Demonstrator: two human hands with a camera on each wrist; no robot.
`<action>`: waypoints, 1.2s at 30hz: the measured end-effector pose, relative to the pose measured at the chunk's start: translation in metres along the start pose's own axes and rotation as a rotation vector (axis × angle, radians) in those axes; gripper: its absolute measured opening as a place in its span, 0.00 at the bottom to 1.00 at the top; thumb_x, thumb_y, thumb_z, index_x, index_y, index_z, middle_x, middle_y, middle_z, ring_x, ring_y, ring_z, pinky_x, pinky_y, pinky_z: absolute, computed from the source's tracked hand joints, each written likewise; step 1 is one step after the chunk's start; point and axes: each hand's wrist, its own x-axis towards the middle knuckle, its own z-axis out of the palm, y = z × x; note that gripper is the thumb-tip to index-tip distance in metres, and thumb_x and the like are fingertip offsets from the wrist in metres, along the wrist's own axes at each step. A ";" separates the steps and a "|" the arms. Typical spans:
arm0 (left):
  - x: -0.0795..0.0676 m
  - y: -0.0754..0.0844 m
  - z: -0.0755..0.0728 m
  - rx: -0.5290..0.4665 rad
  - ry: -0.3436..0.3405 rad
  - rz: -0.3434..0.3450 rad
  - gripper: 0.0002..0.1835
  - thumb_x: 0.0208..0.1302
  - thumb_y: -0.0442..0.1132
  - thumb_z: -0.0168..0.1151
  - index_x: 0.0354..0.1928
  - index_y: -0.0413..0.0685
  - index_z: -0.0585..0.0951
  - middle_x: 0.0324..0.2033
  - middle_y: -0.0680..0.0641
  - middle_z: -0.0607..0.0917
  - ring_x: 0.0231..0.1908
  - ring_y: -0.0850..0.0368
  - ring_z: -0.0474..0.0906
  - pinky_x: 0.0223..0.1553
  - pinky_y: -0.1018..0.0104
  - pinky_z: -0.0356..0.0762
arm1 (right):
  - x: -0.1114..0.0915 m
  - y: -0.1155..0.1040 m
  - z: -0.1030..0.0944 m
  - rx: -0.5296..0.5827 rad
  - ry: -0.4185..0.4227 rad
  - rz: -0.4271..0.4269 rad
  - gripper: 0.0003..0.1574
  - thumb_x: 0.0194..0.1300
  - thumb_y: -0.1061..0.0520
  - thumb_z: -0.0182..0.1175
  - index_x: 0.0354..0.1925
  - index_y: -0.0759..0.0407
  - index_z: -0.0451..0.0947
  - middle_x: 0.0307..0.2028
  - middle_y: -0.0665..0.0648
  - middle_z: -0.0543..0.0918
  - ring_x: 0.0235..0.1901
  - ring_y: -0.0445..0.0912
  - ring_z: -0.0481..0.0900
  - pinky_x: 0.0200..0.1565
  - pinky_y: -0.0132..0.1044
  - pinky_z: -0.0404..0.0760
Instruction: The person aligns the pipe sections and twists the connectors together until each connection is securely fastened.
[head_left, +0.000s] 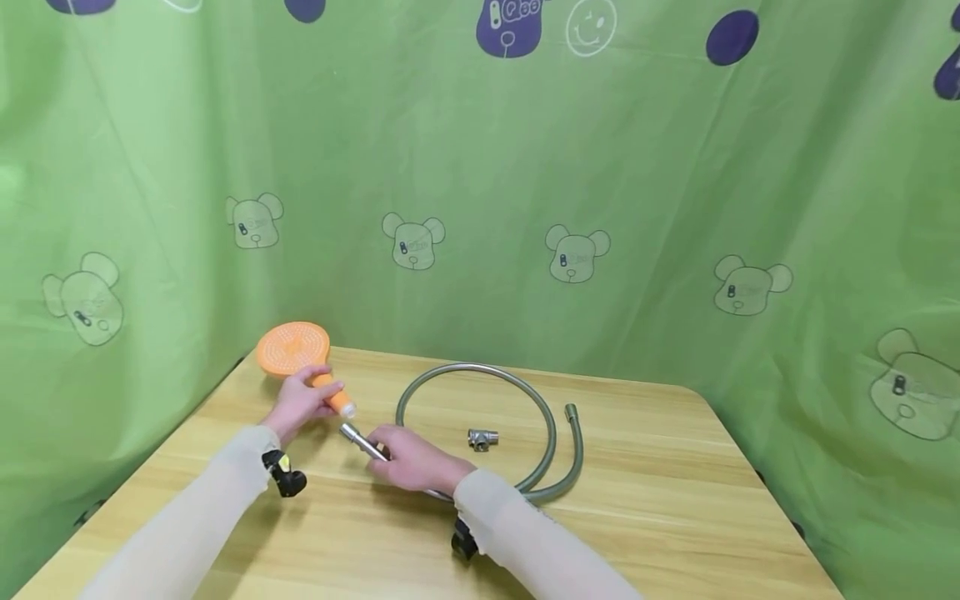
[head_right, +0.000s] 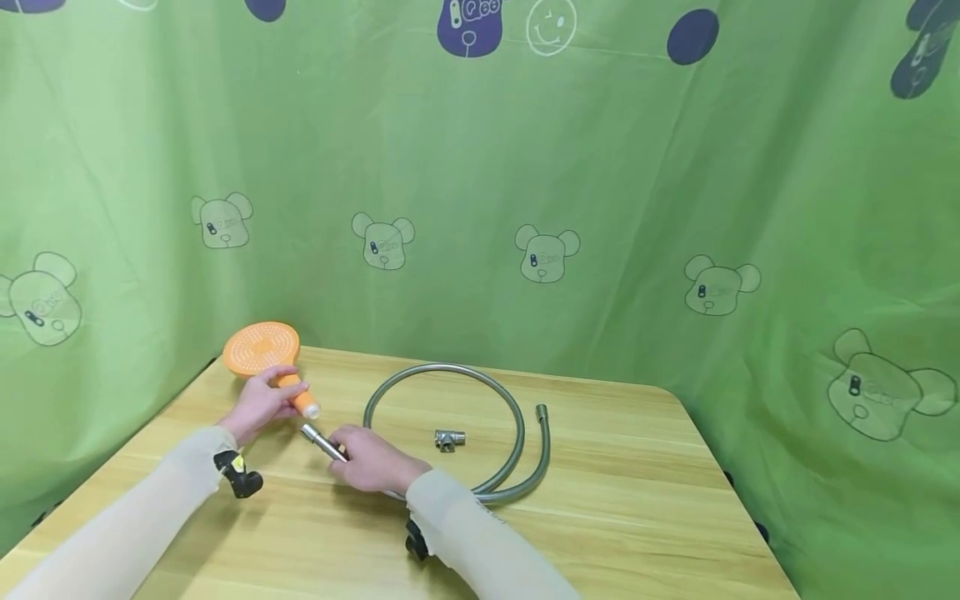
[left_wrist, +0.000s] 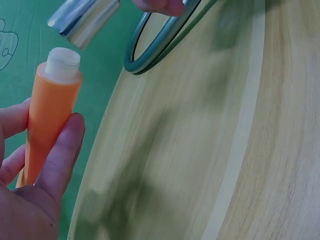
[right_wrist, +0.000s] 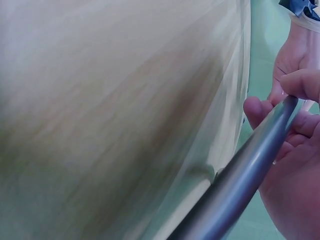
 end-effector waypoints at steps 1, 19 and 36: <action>0.000 0.001 0.001 0.004 0.001 0.006 0.36 0.69 0.35 0.63 0.75 0.35 0.59 0.58 0.26 0.72 0.31 0.58 0.85 0.40 0.64 0.88 | 0.000 0.000 -0.001 0.001 0.004 0.000 0.14 0.68 0.59 0.61 0.51 0.61 0.80 0.38 0.46 0.78 0.34 0.35 0.73 0.37 0.25 0.76; -0.003 0.007 0.000 0.037 0.011 0.035 0.36 0.70 0.35 0.63 0.74 0.35 0.59 0.54 0.27 0.74 0.30 0.57 0.86 0.40 0.64 0.88 | 0.003 -0.004 -0.008 0.102 0.063 0.022 0.15 0.63 0.64 0.62 0.49 0.61 0.78 0.34 0.47 0.80 0.33 0.35 0.74 0.38 0.26 0.76; -0.009 0.005 0.000 0.097 0.047 0.055 0.36 0.70 0.38 0.64 0.74 0.36 0.61 0.56 0.28 0.73 0.30 0.60 0.85 0.39 0.67 0.87 | 0.004 -0.008 -0.010 0.187 0.092 0.089 0.18 0.67 0.62 0.62 0.55 0.63 0.77 0.29 0.47 0.76 0.25 0.37 0.71 0.28 0.29 0.75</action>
